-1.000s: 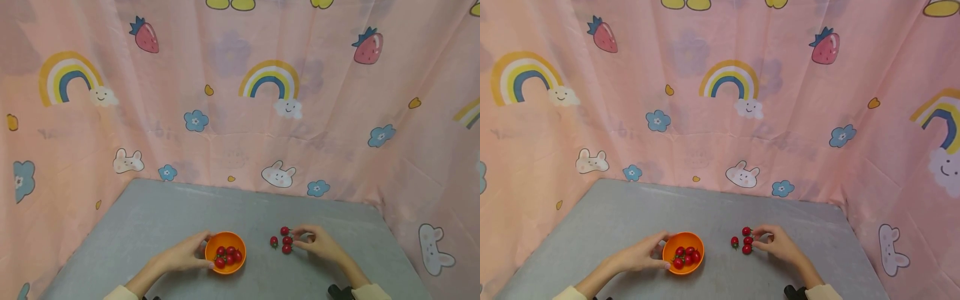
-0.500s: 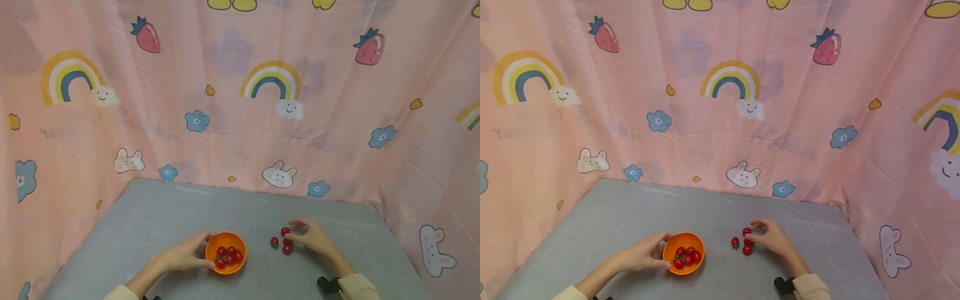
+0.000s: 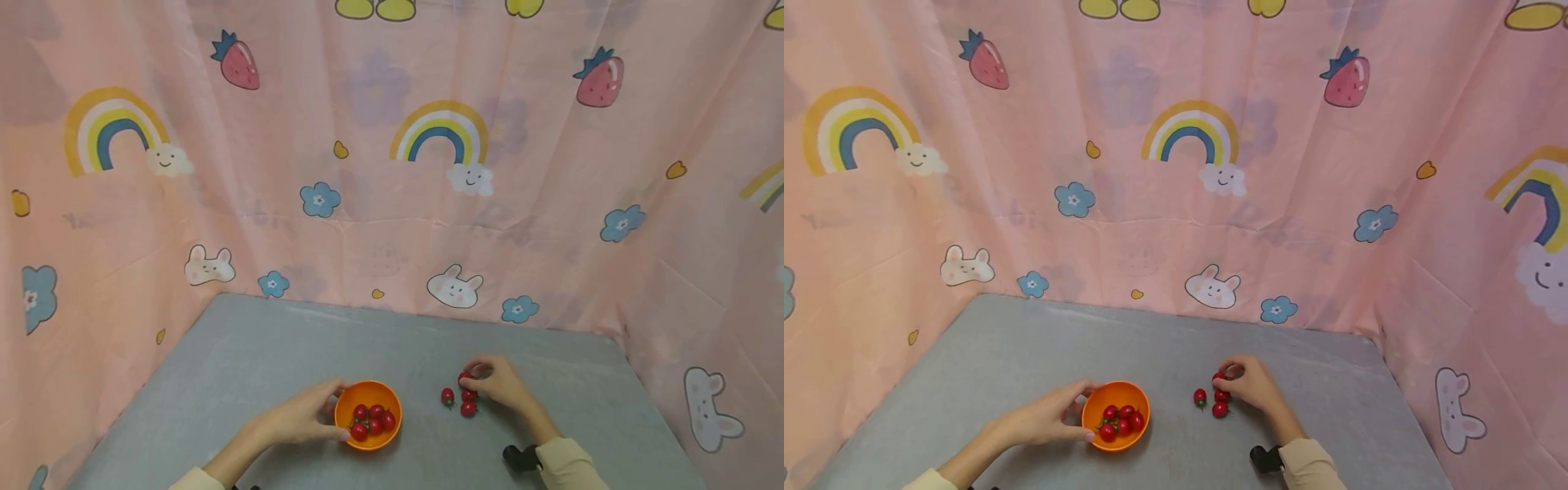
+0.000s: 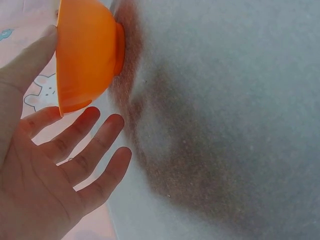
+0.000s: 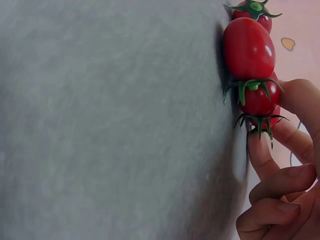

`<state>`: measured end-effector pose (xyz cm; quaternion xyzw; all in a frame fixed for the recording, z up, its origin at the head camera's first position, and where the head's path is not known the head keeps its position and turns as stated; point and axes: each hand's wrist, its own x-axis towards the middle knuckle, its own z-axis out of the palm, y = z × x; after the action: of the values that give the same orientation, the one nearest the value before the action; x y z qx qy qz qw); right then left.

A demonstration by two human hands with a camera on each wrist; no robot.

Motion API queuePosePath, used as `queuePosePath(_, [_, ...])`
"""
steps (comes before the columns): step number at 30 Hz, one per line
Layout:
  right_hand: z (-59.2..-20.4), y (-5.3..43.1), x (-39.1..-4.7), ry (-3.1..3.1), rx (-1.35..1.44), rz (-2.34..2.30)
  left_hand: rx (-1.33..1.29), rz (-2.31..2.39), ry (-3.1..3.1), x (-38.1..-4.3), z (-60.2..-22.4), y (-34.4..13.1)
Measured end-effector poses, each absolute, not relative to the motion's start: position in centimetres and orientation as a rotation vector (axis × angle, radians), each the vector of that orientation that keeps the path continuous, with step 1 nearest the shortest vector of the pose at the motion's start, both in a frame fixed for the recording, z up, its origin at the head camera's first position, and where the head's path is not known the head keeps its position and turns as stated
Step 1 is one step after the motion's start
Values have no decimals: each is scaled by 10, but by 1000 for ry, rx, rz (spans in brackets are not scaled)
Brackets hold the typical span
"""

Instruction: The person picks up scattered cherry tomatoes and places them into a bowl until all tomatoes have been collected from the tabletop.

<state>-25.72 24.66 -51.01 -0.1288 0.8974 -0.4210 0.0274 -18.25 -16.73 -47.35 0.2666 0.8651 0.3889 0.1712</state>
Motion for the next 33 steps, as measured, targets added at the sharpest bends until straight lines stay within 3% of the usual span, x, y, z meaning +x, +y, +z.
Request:
queuePosePath(22, [-506,254,-259,2765,-347,-1354,741,1102,2449,-182,-473,-167])
queuePosePath(33, [-504,259,-253,2703,-589,-1474,746,1118,2444,-183,-474,-167])
